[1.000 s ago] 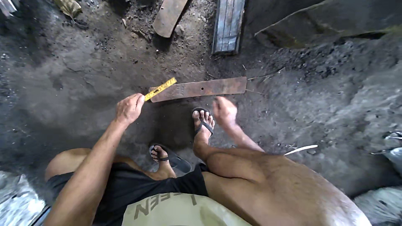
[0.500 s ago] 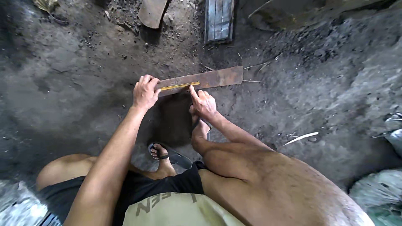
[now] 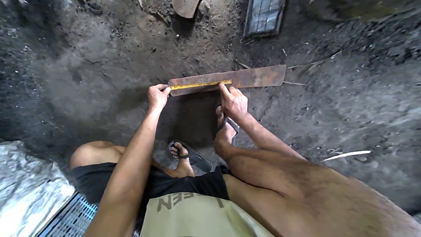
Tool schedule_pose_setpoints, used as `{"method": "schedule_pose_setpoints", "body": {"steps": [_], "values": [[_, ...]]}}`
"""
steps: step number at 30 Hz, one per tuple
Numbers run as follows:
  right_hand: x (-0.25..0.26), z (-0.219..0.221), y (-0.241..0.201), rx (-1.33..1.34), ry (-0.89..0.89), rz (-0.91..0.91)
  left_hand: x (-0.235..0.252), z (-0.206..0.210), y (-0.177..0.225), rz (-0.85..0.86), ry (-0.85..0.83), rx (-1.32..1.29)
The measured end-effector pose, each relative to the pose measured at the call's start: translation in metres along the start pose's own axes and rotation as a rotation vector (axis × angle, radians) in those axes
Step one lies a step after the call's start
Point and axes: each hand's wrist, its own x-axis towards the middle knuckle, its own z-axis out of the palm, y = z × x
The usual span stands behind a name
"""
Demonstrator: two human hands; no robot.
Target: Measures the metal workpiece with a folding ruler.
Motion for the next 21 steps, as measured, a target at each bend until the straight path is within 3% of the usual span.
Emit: {"method": "schedule_pose_setpoints", "body": {"steps": [4, 8, 14, 21], "values": [[-0.008, -0.001, 0.006, 0.064, 0.025, -0.043, -0.001, 0.000, 0.003, -0.022, -0.023, 0.001], [-0.016, 0.006, 0.008, 0.056, 0.185, 0.008, -0.002, -0.001, 0.006, -0.034, -0.024, 0.013], [-0.016, 0.011, 0.017, 0.081, 0.170, 0.108, 0.002, -0.002, 0.006, -0.011, -0.058, 0.012], [0.011, -0.018, 0.029, 0.661, -0.034, 0.331, 0.007, -0.008, 0.016, -0.164, -0.096, -0.108]]}}
